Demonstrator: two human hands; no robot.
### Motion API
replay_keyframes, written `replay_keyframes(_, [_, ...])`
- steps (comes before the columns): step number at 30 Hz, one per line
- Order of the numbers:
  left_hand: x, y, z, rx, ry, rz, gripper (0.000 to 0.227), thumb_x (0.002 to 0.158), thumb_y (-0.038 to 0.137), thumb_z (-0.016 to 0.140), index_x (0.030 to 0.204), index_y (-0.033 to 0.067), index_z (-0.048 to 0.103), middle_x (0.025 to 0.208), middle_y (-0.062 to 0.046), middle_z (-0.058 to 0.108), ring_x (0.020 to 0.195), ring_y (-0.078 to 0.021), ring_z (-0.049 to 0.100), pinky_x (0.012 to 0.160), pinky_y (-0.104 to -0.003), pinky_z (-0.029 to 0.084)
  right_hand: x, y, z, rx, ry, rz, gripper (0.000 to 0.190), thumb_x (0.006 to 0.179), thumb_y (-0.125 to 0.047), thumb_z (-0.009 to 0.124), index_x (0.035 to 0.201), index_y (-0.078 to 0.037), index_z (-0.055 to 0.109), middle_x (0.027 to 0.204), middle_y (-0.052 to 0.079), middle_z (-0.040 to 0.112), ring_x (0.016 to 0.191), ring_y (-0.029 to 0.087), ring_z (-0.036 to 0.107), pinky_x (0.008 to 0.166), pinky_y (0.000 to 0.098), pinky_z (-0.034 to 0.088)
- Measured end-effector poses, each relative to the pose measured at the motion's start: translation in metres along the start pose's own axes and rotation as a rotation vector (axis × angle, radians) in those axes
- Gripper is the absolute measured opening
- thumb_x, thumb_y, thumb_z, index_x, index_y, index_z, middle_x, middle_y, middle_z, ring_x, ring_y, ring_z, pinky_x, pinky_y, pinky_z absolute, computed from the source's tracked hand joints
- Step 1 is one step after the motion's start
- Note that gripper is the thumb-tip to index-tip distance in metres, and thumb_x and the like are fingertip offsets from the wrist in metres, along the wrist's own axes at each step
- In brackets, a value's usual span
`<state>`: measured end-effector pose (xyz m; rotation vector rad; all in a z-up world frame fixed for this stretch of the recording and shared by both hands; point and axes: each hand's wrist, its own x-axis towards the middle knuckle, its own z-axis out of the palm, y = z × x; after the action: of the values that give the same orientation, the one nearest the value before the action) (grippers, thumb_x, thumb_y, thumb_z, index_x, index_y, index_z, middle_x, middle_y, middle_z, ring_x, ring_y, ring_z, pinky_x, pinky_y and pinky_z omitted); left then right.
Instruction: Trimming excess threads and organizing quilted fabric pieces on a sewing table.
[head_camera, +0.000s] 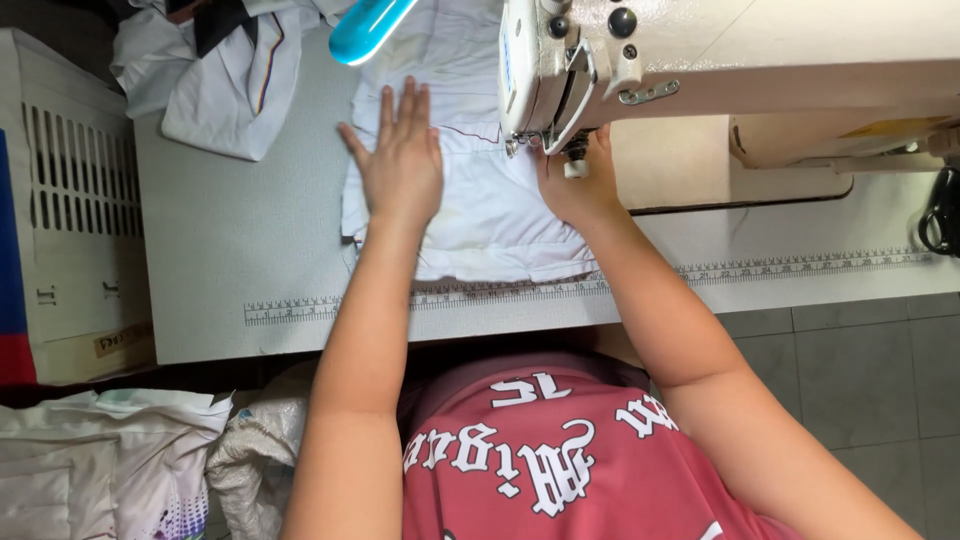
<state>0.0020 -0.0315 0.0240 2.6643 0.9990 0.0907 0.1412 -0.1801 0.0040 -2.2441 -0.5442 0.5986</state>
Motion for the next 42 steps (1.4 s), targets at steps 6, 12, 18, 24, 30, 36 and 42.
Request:
replay_keyframes(6, [-0.009,-0.022,-0.002,0.031,-0.028,-0.268,0.051,0.100,0.025,0.019,0.150,0.0168,0.016,0.156,0.008,0.013,0.143,-0.0190,0.001,0.102,-0.072,-0.005,0.001,0.011,0.005,0.011,0.035,-0.151,0.035,0.087,-0.029,0.060,0.118,-0.012,0.058,0.139,0.011,0.038,0.137,0.029,0.016,0.112,0.0281,0.017])
replay_keyframes(12, [-0.018,-0.037,-0.004,-0.263,0.220,0.023,0.040,0.098,0.014,0.038,0.137,0.0046,0.045,0.148,-0.008,0.037,0.140,-0.0291,0.013,0.105,-0.067,0.007,0.003,0.015,-0.001,-0.233,0.015,-0.430,0.048,0.090,-0.013,0.040,0.138,-0.012,0.044,0.145,0.018,0.037,0.138,0.041,0.015,0.114,0.0476,-0.002])
replay_keyframes(18, [-0.046,-0.029,0.024,-0.087,0.073,0.170,0.054,0.097,0.027,0.048,0.145,0.0049,0.034,0.153,-0.017,0.028,0.143,-0.0298,0.017,0.111,-0.061,0.012,0.008,0.062,0.025,-0.620,0.184,-0.848,0.040,0.103,-0.033,0.042,0.127,-0.007,0.060,0.085,0.014,0.069,0.094,0.035,0.068,0.108,0.0639,0.015])
replay_keyframes(24, [-0.050,-0.026,0.004,-0.082,-0.048,0.152,0.082,0.089,0.050,0.055,0.148,0.0027,0.026,0.156,-0.018,0.016,0.145,-0.0296,0.008,0.114,-0.055,0.002,-0.021,0.002,-0.017,-0.692,-0.017,-0.736,0.057,0.095,-0.049,0.045,0.135,-0.011,0.056,0.106,0.018,0.069,0.115,0.039,0.058,0.115,0.0528,0.006])
replay_keyframes(30, [-0.046,-0.031,0.008,-0.092,-0.044,0.137,0.083,0.088,0.051,0.056,0.149,0.0044,0.027,0.156,-0.016,0.018,0.145,-0.0281,0.009,0.113,-0.054,0.000,-0.021,-0.006,-0.026,-0.706,-0.104,-0.667,0.073,0.088,-0.062,0.047,0.137,-0.009,0.053,0.114,0.021,0.066,0.126,0.038,0.049,0.116,0.0484,0.001])
replay_keyframes(36, [-0.050,-0.029,0.009,-0.096,-0.039,0.109,0.084,0.086,0.050,0.058,0.149,0.0049,0.026,0.157,-0.015,0.017,0.145,-0.0280,0.008,0.114,-0.054,-0.001,-0.008,0.004,-0.023,-0.713,-0.150,-0.697,0.075,0.085,-0.063,0.049,0.137,-0.009,0.051,0.134,0.020,0.054,0.135,0.034,0.038,0.117,0.0468,0.004])
replay_keyframes(42, [-0.046,-0.032,0.009,-0.089,-0.033,0.095,0.086,0.085,0.053,0.057,0.150,0.0058,0.024,0.157,-0.014,0.015,0.146,-0.0271,0.006,0.114,-0.054,-0.001,-0.002,-0.002,-0.022,-0.744,-0.204,-0.673,0.074,0.084,-0.062,0.049,0.135,-0.008,0.052,0.137,0.020,0.051,0.133,0.032,0.041,0.115,0.0465,0.012])
